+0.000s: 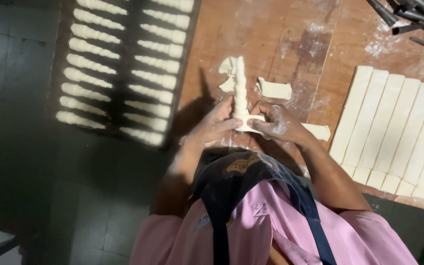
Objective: Wrapping strips of dough around conical metal molds to create pastry shapes and placing them on a baking tray.
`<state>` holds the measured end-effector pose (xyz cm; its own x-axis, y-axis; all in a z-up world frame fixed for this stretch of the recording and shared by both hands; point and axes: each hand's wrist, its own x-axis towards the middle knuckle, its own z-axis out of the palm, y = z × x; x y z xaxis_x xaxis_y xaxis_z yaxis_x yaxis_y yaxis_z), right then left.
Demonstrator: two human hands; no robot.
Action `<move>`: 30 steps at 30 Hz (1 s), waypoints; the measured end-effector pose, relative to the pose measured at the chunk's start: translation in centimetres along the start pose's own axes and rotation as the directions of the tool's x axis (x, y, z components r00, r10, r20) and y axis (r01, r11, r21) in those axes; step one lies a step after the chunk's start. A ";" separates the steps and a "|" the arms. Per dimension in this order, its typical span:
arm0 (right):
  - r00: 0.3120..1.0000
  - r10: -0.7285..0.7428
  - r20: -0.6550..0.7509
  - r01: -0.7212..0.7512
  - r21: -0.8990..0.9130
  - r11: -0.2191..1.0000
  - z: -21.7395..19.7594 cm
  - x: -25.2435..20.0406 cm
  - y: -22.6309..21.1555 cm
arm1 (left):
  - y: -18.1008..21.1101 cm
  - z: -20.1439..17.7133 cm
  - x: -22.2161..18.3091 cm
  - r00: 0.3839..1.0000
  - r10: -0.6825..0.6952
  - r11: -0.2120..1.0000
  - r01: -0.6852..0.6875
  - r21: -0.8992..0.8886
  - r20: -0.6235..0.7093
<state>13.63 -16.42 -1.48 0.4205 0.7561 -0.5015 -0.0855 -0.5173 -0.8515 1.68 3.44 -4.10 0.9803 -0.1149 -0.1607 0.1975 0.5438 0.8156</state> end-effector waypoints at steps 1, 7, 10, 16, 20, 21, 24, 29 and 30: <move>0.945 -0.323 -0.057 0.312 -0.149 0.938 0.2 0.3 0.6 | -0.3 0.4 0.3 1.000 -0.014 1.000 0.014 -0.004 -0.022; 0.966 -0.253 -0.046 0.250 -0.060 0.966 0.5 1.0 2.5 | -2.5 -2.0 -0.3 0.991 -0.014 0.994 0.028 0.101 -0.132; 0.995 -0.082 -0.063 0.076 -0.102 0.992 0.4 2.6 6.0 | -1.9 -2.7 -2.0 0.971 -0.028 0.999 0.038 0.039 -0.237; 0.875 -0.456 -0.160 0.414 -0.239 0.878 2.5 3.3 6.7 | -0.6 0.6 -1.5 0.950 0.237 0.931 -0.281 -0.231 -0.201; 0.829 -0.509 -0.230 0.545 0.133 0.828 5.5 2.6 6.3 | -1.2 3.5 -1.1 0.926 0.364 0.839 -0.373 -0.396 -0.101; 0.826 -0.514 -0.232 0.550 0.131 0.825 6.5 2.5 6.1 | -0.5 4.0 -1.2 0.925 0.367 0.840 -0.375 -0.393 -0.097; 0.896 -0.382 -0.225 0.439 0.565 0.699 8.3 2.2 4.9 | 0.9 5.3 -1.4 0.894 0.445 0.843 -0.398 -0.363 0.055; 0.848 -0.515 -0.128 0.402 0.788 0.467 7.1 -0.5 -1.5 | 1.3 6.6 -2.0 0.830 0.556 0.815 -0.533 -0.226 0.047; 0.845 -0.522 -0.117 0.398 0.789 0.468 7.1 0.2 -0.3 | 1.1 6.5 -2.3 0.826 0.562 0.812 -0.542 -0.219 0.041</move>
<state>7.35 -13.26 -2.46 0.5058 0.8618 0.0382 -0.5854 0.3754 -0.7186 -0.45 -1.11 0.77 0.9203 0.1767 0.3490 -0.3695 0.6856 0.6273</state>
